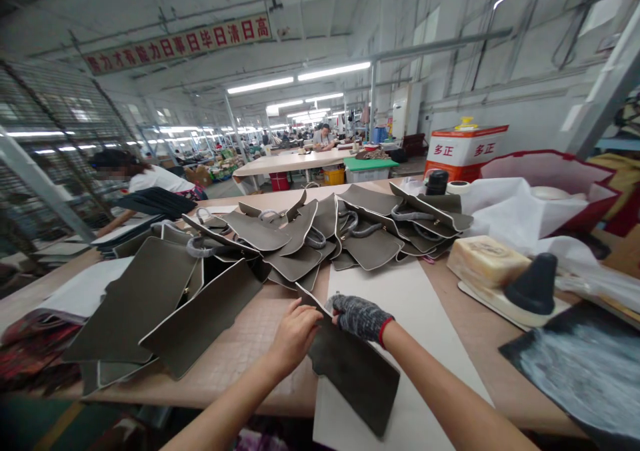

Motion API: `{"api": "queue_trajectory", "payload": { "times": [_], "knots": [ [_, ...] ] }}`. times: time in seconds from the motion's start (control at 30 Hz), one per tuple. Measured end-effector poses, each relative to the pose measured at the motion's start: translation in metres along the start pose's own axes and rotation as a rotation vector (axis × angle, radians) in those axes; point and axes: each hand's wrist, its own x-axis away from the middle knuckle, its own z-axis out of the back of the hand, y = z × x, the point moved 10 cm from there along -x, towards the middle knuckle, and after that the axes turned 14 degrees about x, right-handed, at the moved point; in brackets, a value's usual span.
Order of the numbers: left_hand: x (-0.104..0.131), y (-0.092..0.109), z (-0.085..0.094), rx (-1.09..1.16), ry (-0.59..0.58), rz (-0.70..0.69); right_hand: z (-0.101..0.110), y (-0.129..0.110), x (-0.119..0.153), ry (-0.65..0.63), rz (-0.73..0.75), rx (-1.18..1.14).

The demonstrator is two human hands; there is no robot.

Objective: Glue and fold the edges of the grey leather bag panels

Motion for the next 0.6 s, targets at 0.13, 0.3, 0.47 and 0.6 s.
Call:
{"api": "queue_trajectory", "payload": {
  "times": [0.13,0.3,0.47,0.6],
  "knots": [
    [0.007,-0.047,-0.007,0.359,0.122,0.382,-0.010,0.021,0.000,-0.090,-0.084,-0.227],
    [0.015,-0.074,-0.046,0.642,0.154,0.665,-0.027,0.026,0.011,-0.129,-0.105,-0.453],
    [0.022,-0.081,-0.071,0.866,0.213,0.848,-0.057,0.028,0.008,-0.143,-0.090,-0.621],
    [0.028,-0.081,-0.072,0.918,0.232,0.913,-0.071,0.027,0.006,-0.160,-0.080,-0.729]
  ]
}}
